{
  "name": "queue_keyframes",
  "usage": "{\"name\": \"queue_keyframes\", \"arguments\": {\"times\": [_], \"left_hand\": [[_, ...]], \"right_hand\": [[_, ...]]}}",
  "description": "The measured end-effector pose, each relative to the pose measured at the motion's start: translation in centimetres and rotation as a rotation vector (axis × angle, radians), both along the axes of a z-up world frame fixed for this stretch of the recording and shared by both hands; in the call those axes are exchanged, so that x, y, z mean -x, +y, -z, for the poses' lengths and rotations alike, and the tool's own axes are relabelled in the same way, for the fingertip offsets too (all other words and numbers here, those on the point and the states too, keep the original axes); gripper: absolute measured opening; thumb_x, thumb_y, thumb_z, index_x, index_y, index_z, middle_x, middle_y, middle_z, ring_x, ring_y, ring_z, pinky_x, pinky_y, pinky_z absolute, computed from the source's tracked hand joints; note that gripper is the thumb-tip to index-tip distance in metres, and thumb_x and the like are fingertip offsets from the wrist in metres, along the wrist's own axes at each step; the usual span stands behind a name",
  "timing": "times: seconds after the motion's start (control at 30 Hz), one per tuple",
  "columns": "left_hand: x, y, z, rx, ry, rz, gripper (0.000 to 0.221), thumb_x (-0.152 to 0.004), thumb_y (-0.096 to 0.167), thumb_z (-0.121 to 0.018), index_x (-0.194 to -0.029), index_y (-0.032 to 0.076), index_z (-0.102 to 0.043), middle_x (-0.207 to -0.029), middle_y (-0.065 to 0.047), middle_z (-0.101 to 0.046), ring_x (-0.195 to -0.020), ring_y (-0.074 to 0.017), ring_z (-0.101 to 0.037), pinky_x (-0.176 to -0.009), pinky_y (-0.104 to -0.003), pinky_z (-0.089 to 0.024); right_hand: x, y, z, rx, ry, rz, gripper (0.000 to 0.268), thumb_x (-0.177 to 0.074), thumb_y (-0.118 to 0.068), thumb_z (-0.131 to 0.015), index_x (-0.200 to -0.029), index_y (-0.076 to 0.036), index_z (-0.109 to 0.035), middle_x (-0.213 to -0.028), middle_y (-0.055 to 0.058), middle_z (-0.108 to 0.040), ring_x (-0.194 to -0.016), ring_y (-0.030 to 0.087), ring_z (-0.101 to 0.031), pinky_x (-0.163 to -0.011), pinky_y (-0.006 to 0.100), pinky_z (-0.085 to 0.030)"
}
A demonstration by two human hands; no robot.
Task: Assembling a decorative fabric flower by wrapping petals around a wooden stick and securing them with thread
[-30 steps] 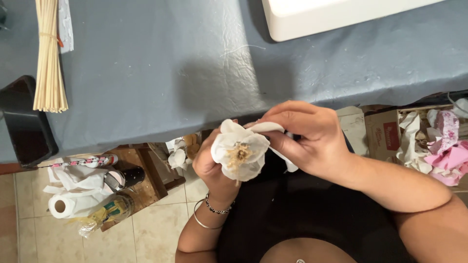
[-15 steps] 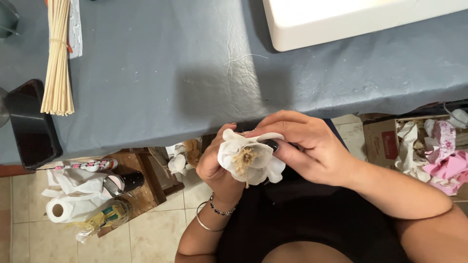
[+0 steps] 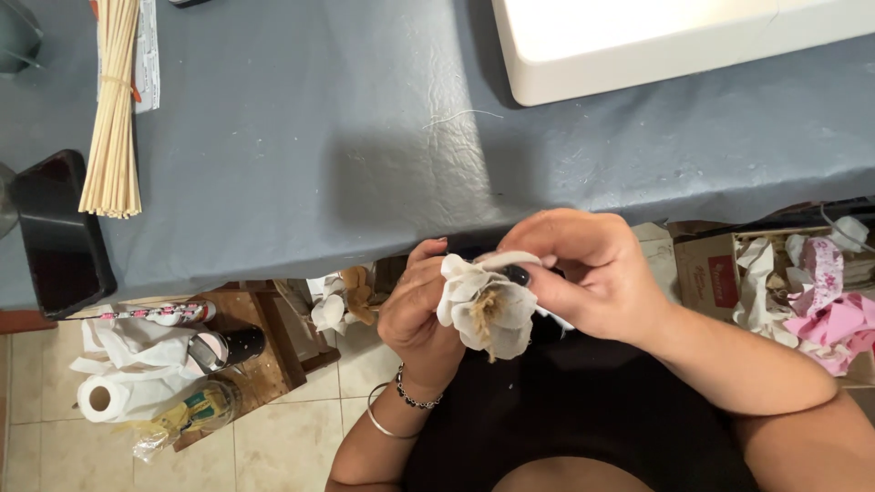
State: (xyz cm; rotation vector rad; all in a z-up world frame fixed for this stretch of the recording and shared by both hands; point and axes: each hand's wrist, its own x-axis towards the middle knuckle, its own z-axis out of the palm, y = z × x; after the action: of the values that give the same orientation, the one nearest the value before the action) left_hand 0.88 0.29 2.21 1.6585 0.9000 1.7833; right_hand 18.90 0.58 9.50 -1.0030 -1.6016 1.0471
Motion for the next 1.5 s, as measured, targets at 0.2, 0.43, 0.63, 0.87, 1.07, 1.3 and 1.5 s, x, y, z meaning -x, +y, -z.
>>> {"name": "queue_keyframes", "arguments": {"times": [0.2, 0.43, 0.63, 0.87, 1.07, 1.3, 1.5], "left_hand": [[0.4, 0.0, -0.4, -0.008, 0.021, -0.001, 0.015, -0.092, 0.007, -0.072, -0.079, 0.003, -0.066, -0.086, -0.011, -0.072, -0.079, -0.0206, -0.068, -0.098, -0.053, -0.058], [0.9, -0.1, -1.1, 0.057, 0.009, 0.150, 0.006, -0.095, 0.008, -0.071, -0.090, 0.009, -0.068, -0.090, -0.006, -0.073, -0.081, -0.0230, -0.073, -0.100, -0.050, -0.055], [1.1, 0.1, -1.1, 0.101, -0.035, 0.201, 0.013, -0.094, 0.007, -0.075, -0.104, 0.002, -0.071, -0.104, -0.013, -0.075, -0.092, -0.0249, -0.074, -0.098, -0.051, -0.062], [0.8, 0.1, -1.6, 0.068, -0.035, 0.161, 0.023, -0.092, 0.007, -0.069, -0.076, -0.004, -0.057, -0.080, -0.016, -0.064, -0.074, -0.0289, -0.061, -0.087, -0.053, -0.061], [1.5, -0.5, -0.2, 0.217, 0.104, -0.086, 0.019, -0.081, 0.010, -0.083, -0.080, 0.005, -0.065, -0.080, -0.003, -0.064, -0.071, -0.0133, -0.057, -0.066, -0.031, -0.050], [0.9, -0.5, 0.1, 0.266, 0.072, -0.093, 0.015, -0.084, 0.008, -0.080, -0.080, 0.007, -0.066, -0.081, 0.000, -0.065, -0.074, -0.0107, -0.057, -0.067, -0.030, -0.052], [0.4, -0.7, 0.8, 0.308, -0.020, -0.063, 0.017, -0.083, 0.002, -0.082, -0.081, 0.007, -0.066, -0.083, 0.001, -0.066, -0.076, -0.0085, -0.056, -0.069, -0.027, -0.052]], "right_hand": [[-0.5, 0.4, 0.4, -0.074, -0.032, -0.154, 0.041, -0.101, -0.034, -0.047, -0.111, -0.004, -0.073, -0.106, 0.014, -0.076, -0.100, 0.024, -0.073, -0.090, 0.034, -0.058], [-0.1, 0.4, 0.3, 0.002, 0.018, -0.158, 0.056, -0.098, -0.049, -0.041, -0.101, -0.006, -0.076, -0.099, 0.011, -0.075, -0.095, 0.022, -0.070, -0.087, 0.034, -0.054], [-0.5, 0.4, 0.7, 0.017, 0.021, -0.143, 0.054, -0.099, -0.048, -0.042, -0.102, -0.003, -0.073, -0.104, 0.016, -0.073, -0.096, 0.026, -0.072, -0.088, 0.036, -0.054], [0.0, -0.3, 0.2, -0.074, -0.094, -0.020, 0.057, -0.105, -0.041, -0.036, -0.098, 0.001, -0.074, -0.103, 0.018, -0.072, -0.099, 0.026, -0.071, -0.086, 0.034, -0.056], [-1.3, -0.4, 1.9, 0.114, 0.113, -0.103, 0.047, -0.102, -0.037, -0.049, -0.124, 0.000, -0.067, -0.119, 0.014, -0.073, -0.107, 0.023, -0.072, -0.091, 0.034, -0.055], [0.0, -0.2, 1.3, -0.066, -0.016, 0.126, 0.009, -0.090, -0.002, -0.076, -0.098, -0.002, -0.074, -0.094, 0.010, -0.077, -0.084, 0.017, -0.073, -0.077, 0.028, -0.056], [0.5, 0.6, 1.1, -0.726, -0.212, 0.163, 0.015, -0.094, -0.005, -0.070, -0.091, 0.010, -0.070, -0.084, 0.017, -0.070, -0.073, 0.031, -0.072, -0.069, 0.041, -0.058]]}}
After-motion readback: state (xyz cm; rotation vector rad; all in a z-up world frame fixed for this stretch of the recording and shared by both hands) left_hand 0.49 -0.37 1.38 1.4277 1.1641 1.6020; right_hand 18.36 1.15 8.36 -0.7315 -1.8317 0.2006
